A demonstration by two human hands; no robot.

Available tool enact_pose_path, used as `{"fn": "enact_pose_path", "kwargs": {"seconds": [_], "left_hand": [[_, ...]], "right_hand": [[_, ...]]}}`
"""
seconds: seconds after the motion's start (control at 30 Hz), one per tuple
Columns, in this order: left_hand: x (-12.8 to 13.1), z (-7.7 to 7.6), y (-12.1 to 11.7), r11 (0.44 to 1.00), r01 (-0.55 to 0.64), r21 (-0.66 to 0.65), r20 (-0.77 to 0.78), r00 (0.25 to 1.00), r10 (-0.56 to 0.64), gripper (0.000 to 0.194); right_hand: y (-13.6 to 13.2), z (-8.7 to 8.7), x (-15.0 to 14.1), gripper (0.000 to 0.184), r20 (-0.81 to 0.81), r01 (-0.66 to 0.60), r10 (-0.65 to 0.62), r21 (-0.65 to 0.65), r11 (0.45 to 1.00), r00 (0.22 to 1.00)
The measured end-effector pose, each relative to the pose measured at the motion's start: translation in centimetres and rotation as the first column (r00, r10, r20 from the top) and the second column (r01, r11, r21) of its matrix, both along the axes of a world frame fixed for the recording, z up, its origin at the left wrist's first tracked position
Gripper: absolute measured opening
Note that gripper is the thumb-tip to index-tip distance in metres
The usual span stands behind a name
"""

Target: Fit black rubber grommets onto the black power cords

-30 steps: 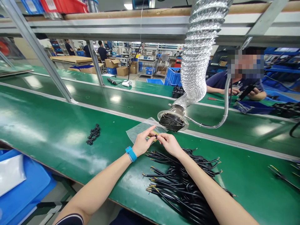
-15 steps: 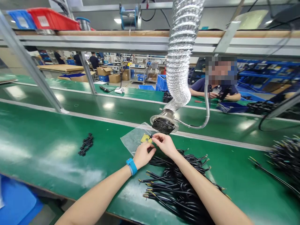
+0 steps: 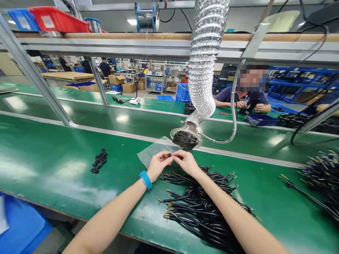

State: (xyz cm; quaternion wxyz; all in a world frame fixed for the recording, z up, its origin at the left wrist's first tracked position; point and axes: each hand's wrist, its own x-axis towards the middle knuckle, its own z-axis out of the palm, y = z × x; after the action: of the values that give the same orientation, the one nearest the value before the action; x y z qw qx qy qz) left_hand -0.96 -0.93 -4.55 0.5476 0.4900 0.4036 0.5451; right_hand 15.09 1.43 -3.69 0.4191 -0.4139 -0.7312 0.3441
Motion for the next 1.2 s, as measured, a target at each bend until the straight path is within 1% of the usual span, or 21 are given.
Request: {"fn": "enact_pose_path", "kwargs": {"seconds": [0.1,0.17,0.33,0.4,0.5,0.6,0.67,0.73,0.8,0.83,0.87,0.9,0.97,1.03,1.07,1.1,1.2], "left_hand": [[-0.1,-0.1,0.0,0.999,-0.024,-0.039,0.037,0.999,0.025,0.050],[-0.2,-0.2,0.1,0.999,-0.034,-0.043,0.040,0.999,0.035,0.050],[-0.5,-0.3,0.2,0.998,-0.004,-0.058,0.012,1.000,0.005,0.047],[-0.5,-0.3,0.1,0.998,0.004,-0.062,-0.015,1.000,-0.005,0.047],[-0.4,-0.3,0.0,1.000,0.000,-0.026,-0.068,0.998,-0.002,0.047],[-0.3,-0.1,0.1,1.000,-0.005,0.021,-0.095,0.995,0.007,0.047],[-0.1,0.0,0.1,0.999,-0.014,0.042,-0.106,0.994,0.019,0.046],[0.2,0.1,0.0,0.998,-0.035,0.057,-0.127,0.991,0.042,0.046],[0.5,0.1,-0.5,0.994,-0.049,0.093,-0.213,0.975,0.068,0.050],[0.6,0.0,-0.8,0.991,-0.037,0.128,-0.292,0.954,0.074,0.052],[0.7,-0.1,-1.1,0.984,0.001,0.177,-0.398,0.914,0.071,0.050],[0.7,-0.2,-1.3,0.970,0.071,0.231,-0.515,0.855,0.060,0.045],[0.7,-0.4,-1.7,0.912,0.276,0.303,-0.709,0.705,0.022,0.033],[0.7,-0.6,-1.8,0.843,0.437,0.314,-0.814,0.581,0.003,0.036],[0.6,-0.7,-1.9,0.820,0.477,0.316,-0.839,0.544,0.007,0.040],[0.6,-0.8,-1.9,0.806,0.496,0.324,-0.852,0.523,0.021,0.043],[0.6,-0.9,-1.9,0.782,0.511,0.358,-0.861,0.505,0.064,0.044]], "right_hand": [[-0.2,0.1,-0.1,0.020,0.024,0.004,-0.004,-0.017,1.000,1.000],[-0.3,0.2,-0.1,0.020,0.039,-0.008,0.009,-0.029,1.000,0.999],[-0.4,0.5,-0.2,0.027,0.083,-0.086,0.086,-0.002,0.996,0.993],[-0.3,0.5,-0.2,0.030,0.090,-0.102,0.103,-0.015,0.995,0.991],[-0.1,0.2,0.0,0.035,0.064,-0.133,0.138,-0.079,0.988,0.988],[0.1,0.0,-0.1,0.037,-0.001,-0.160,0.161,-0.126,0.979,0.987],[0.1,0.1,-0.4,0.035,-0.034,-0.150,0.146,-0.128,0.980,0.989],[0.0,0.5,-0.6,0.030,-0.042,-0.113,0.109,-0.103,0.988,0.993],[-0.1,1.3,-0.6,0.024,-0.034,-0.062,0.061,-0.046,0.997,0.998],[-0.2,1.9,-0.4,0.022,-0.028,-0.035,0.035,-0.011,0.999,0.999],[-0.2,2.5,-0.1,0.020,-0.027,-0.009,0.009,0.023,1.000,1.000],[-0.2,3.2,0.4,0.019,-0.029,0.023,-0.022,0.050,0.998,0.999],[-0.1,4.8,1.7,0.017,-0.037,0.094,-0.091,0.091,0.991,0.995],[-0.1,6.4,3.5,0.016,-0.049,0.164,-0.159,0.132,0.978,0.986],[-0.2,7.2,4.6,0.016,-0.059,0.194,-0.187,0.156,0.969,0.981],[-0.3,8.0,5.8,0.017,-0.072,0.221,-0.211,0.180,0.959,0.975],[-1.1,10.1,9.7,0.019,-0.122,0.319,-0.298,0.221,0.922,0.947]]}}
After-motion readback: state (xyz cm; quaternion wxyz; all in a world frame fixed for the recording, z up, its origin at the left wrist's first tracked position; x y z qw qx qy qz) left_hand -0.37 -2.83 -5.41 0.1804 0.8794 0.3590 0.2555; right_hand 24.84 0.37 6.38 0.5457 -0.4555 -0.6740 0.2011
